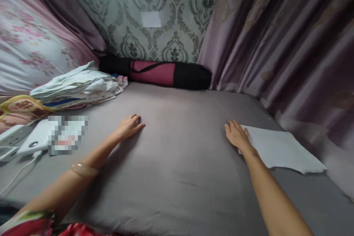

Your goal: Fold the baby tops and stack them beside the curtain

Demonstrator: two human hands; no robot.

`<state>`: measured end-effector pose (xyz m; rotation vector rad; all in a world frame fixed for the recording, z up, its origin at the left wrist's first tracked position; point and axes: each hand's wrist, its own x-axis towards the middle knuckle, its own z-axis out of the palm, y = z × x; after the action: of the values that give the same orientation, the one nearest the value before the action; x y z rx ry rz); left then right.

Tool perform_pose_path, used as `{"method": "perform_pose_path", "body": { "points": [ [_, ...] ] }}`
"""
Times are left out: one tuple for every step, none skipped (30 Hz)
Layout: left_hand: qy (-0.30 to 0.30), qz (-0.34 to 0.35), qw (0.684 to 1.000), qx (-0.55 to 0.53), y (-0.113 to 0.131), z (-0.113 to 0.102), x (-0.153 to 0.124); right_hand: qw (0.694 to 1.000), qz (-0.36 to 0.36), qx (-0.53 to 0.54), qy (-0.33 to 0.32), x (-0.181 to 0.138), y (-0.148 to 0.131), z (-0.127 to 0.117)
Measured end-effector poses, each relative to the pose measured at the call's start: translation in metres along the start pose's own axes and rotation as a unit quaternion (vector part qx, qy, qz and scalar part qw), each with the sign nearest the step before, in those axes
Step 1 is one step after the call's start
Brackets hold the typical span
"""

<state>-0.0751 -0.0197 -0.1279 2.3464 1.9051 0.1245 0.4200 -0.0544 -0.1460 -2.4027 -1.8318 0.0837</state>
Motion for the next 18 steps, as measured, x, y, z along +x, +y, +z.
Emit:
{"method": "perform_pose_path", "body": {
  "points": [
    [-0.005, 0.006, 1.000, 0.002, 0.001, -0.003, -0.001, 1.000, -0.009, 0.002, 0.011, 0.001, -0.015, 0.002],
    [-0.009, 0.011, 1.000, 0.003, 0.001, -0.005, -0.001, 1.000, -0.024, 0.006, 0.017, 0.000, -0.032, 0.005],
    [-0.011, 0.016, 1.000, 0.002, 0.001, -0.008, 0.000, 0.999, -0.042, 0.011, 0.016, -0.001, -0.051, 0.008],
    [-0.012, 0.019, 1.000, -0.004, 0.000, -0.010, 0.001, 0.998, -0.063, 0.018, 0.010, -0.003, -0.071, 0.011],
    [-0.010, 0.021, 1.000, -0.017, -0.002, -0.013, 0.002, 0.996, -0.087, 0.023, -0.002, -0.006, -0.091, 0.014],
    [-0.008, 0.025, 0.999, -0.038, -0.005, -0.015, 0.004, 0.993, -0.110, 0.027, -0.015, -0.010, -0.112, 0.017],
    [-0.007, 0.026, 0.997, -0.068, -0.010, -0.018, 0.006, 0.990, -0.134, 0.030, -0.031, -0.013, -0.133, 0.020],
    [-0.007, 0.024, 0.994, -0.107, -0.015, -0.020, 0.009, 0.986, -0.158, 0.034, -0.048, -0.016, -0.152, 0.022],
    [-0.008, 0.016, 0.988, -0.151, -0.022, -0.024, 0.011, 0.981, -0.179, 0.037, -0.063, -0.019, -0.170, 0.024],
    [-0.007, 0.003, 0.982, -0.191, -0.030, -0.027, 0.013, 0.976, -0.200, 0.039, -0.076, -0.022, -0.187, 0.025],
    [-0.001, -0.016, 0.975, -0.223, -0.039, -0.032, 0.014, 0.971, -0.218, 0.042, -0.086, -0.024, -0.202, 0.027],
    [0.010, -0.036, 0.969, -0.242, -0.050, -0.036, 0.015, 0.967, -0.233, 0.045, -0.092, -0.026, -0.214, 0.028],
    [0.029, -0.059, 0.966, -0.249, -0.061, -0.042, 0.015, 0.963, -0.246, 0.049, -0.095, -0.027, -0.225, 0.030],
    [0.054, -0.084, 0.965, -0.245, -0.074, -0.048, 0.015, 0.961, -0.254, 0.051, -0.094, -0.028, -0.233, 0.032],
    [0.081, -0.111, 0.962, -0.236, -0.088, -0.054, 0.015, 0.960, -0.260, 0.051, -0.090, -0.028, -0.239, 0.033],
    [0.110, -0.138, 0.958, -0.227, -0.102, -0.061, 0.014, 0.960, -0.263, 0.049, -0.083, -0.029, -0.244, 0.035],
    [0.141, -0.165, 0.951, -0.220, -0.118, -0.069, 0.013, 0.960, -0.264, 0.045, -0.075, -0.029, -0.247, 0.037],
    [0.169, -0.191, 0.943, -0.215, -0.133, -0.077, 0.012, 0.961, -0.265, 0.040, -0.066, -0.030, -0.249, 0.039]
  ]
}}
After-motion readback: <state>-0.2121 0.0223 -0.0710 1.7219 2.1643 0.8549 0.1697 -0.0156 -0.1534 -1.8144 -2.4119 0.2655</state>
